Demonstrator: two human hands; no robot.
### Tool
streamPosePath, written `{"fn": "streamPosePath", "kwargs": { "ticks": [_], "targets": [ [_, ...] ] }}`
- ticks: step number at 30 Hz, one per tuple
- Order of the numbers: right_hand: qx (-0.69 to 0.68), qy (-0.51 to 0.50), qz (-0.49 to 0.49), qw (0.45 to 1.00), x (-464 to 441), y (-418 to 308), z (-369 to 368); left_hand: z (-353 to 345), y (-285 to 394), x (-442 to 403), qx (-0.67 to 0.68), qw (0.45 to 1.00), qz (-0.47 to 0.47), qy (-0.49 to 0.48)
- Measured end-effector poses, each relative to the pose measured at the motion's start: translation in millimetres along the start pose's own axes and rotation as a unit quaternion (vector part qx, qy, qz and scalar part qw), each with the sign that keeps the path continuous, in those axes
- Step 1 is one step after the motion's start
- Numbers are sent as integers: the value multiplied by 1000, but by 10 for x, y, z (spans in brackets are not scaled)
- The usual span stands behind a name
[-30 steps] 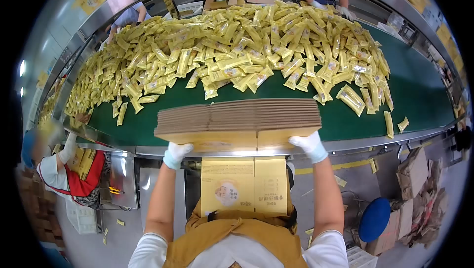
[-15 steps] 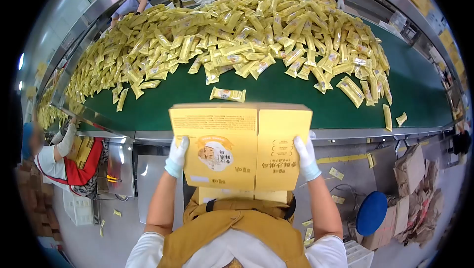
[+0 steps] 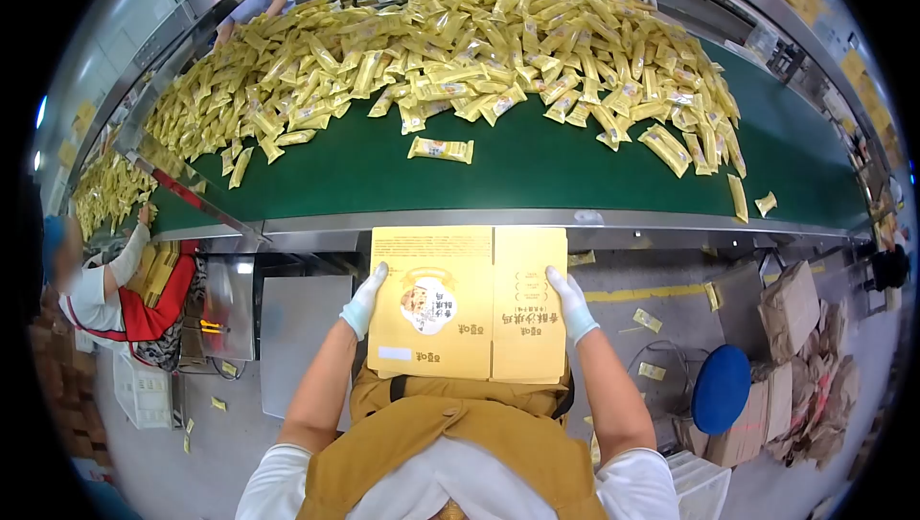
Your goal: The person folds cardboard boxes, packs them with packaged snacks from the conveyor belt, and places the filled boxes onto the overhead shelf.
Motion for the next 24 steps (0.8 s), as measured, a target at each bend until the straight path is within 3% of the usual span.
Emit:
{"fn": "streamPosePath", "kwargs": {
  "ticks": [4,8,11,14,17,21,24],
  "targets": [
    [43,48,-5,998,-63,171,146,63,-157,-10,-33,999,14,27],
    [128,83,-13,988,-186,-121,98,95,-86,-138,-122,989,-44,74],
    [161,174,121,964,-319,-119,127,105,-164,-174,-159,979,-69,109],
    [156,113,126,973,-306,-103,131,320,-407,-361,-200,954,-165,148],
    [160,90,103,978,-322,-17,202,37,-174,-165,-145,966,-169,130],
    [173,67,95,978,-303,-3,211,279,-345,-417,-141,982,-125,3],
    [136,9,50,989,-314,-40,245,364,-287,-594,-98,995,-34,-9]
  ]
}}
Point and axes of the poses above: each hand's wrist, its own x-axis away from the middle knuckle, its own z-axis out of the back of the hand, y = z × x, the point moved 3 cm from there along -x, towards the middle knuckle, and after that the axes turned 9 degrees about -z, right-handed, at the moved point
